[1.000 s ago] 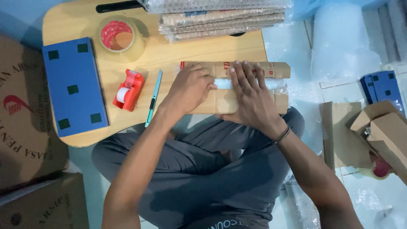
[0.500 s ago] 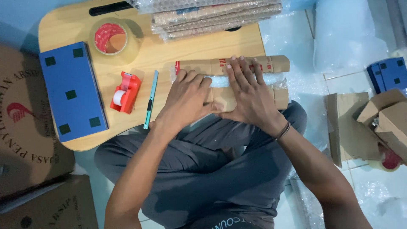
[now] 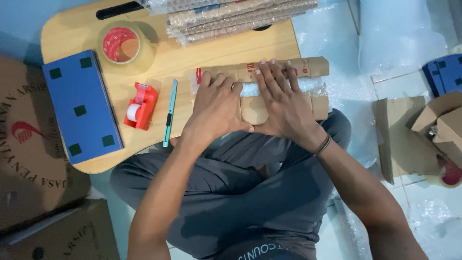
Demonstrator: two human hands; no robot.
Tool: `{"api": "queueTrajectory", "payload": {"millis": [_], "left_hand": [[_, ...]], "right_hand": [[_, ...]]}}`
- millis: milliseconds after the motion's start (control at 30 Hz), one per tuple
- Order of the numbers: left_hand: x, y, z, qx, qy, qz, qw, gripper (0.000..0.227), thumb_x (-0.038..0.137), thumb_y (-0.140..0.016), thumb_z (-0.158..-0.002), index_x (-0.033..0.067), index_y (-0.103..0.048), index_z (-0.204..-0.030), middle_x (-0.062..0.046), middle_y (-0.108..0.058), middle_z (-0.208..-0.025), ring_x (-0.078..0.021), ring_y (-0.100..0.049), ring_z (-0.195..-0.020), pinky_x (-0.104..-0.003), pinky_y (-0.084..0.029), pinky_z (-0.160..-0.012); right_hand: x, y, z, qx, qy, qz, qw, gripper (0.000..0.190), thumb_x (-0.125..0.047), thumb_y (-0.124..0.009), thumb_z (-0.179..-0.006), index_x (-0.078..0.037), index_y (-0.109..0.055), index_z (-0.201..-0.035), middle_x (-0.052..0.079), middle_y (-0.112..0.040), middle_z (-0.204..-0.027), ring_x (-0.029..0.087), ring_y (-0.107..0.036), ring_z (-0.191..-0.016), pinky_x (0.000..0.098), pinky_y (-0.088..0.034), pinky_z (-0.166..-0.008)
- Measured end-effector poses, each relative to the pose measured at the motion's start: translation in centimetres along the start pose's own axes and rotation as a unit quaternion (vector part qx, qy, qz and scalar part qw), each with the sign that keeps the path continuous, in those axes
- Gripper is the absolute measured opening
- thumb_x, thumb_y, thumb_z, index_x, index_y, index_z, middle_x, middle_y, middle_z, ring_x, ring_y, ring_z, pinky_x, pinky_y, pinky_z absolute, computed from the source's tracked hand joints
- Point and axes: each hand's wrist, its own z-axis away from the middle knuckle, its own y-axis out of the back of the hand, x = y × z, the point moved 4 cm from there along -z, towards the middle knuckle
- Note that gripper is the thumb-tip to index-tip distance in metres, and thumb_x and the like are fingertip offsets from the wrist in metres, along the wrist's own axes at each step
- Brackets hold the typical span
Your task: Wrapping a blue rectangular plate and a long cylindrical object in bubble wrap and securing them with tape.
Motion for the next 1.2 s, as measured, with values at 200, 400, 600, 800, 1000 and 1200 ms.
{"api": "queueTrajectory", "payload": {"millis": [200, 400, 600, 800, 1000, 1200], "left_hand": [[0.3, 0.4, 0.8, 0.000, 0.002, 0.060, 0.998, 0.099, 0.060, -0.090, -0.062, -0.0020, -0.059, -0.133, -0.027, -0.064, -0.121, -0.0410, -0.053, -0.119, -0.050, -0.033, -0.100], [1.0, -0.8, 2.9, 0.081, -0.016, 0.049, 0.995, 0.097, 0.058, -0.092, -0.061, -0.0036, -0.059, -0.129, -0.020, -0.053, -0.113, -0.0412, -0.046, -0.118, -0.051, -0.034, -0.103], [0.8, -0.8, 3.8, 0.094, -0.018, -0.003, 0.995, 0.091, 0.050, -0.092, -0.066, -0.0039, -0.060, -0.132, -0.018, -0.058, -0.109, -0.0366, -0.049, -0.115, -0.051, -0.032, -0.104], [-0.9, -3.1, 1.1, 0.096, -0.035, -0.014, 0.995, 0.088, 0.043, -0.091, -0.055, -0.0017, -0.061, -0.125, -0.017, -0.063, -0.103, -0.0337, -0.054, -0.109, -0.046, -0.033, -0.095], [-0.4, -1.1, 0.8, 0.055, -0.034, -0.004, 0.998, 0.085, 0.042, -0.090, -0.047, 0.0014, -0.068, -0.119, -0.015, -0.066, -0.108, -0.0320, -0.053, -0.111, -0.048, -0.031, -0.095], [-0.2, -1.3, 0.7, 0.051, -0.034, -0.004, 0.998, 0.089, 0.045, -0.090, -0.047, 0.0008, -0.068, -0.121, -0.017, -0.067, -0.112, -0.0323, -0.054, -0.113, -0.050, -0.029, -0.099]], "right_hand": [[0.0, 0.1, 0.1, -0.003, -0.018, -0.006, 1.000, 0.132, -0.081, -0.070, -0.066, 0.005, -0.035, -0.160, 0.025, -0.034, -0.167, 0.043, -0.025, -0.156, 0.0595, -0.007, -0.128], [0.0, 0.0, 0.1, -0.019, -0.021, 0.029, 0.999, 0.132, -0.083, -0.068, -0.065, 0.002, -0.037, -0.161, 0.022, -0.034, -0.168, 0.040, -0.026, -0.156, 0.0578, -0.006, -0.129], [0.2, -0.4, 0.2, -0.016, -0.016, -0.001, 1.000, 0.130, -0.082, -0.066, -0.066, 0.003, -0.037, -0.160, 0.023, -0.034, -0.168, 0.043, -0.029, -0.155, 0.0599, -0.008, -0.128], [0.5, -0.7, 0.3, -0.015, -0.018, -0.017, 1.000, 0.133, -0.079, -0.073, -0.063, 0.004, -0.036, -0.160, 0.024, -0.034, -0.167, 0.043, -0.025, -0.156, 0.0592, -0.007, -0.129], [0.4, -0.7, 0.2, -0.013, -0.017, -0.016, 1.000, 0.134, -0.081, -0.072, -0.063, 0.006, -0.036, -0.159, 0.026, -0.035, -0.166, 0.042, -0.025, -0.156, 0.0591, -0.008, -0.129], [0.2, -0.5, 0.4, 0.001, -0.020, -0.008, 1.000, 0.132, -0.074, -0.078, -0.060, 0.004, -0.040, -0.159, 0.024, -0.037, -0.165, 0.043, -0.029, -0.154, 0.0598, -0.012, -0.128]]}}
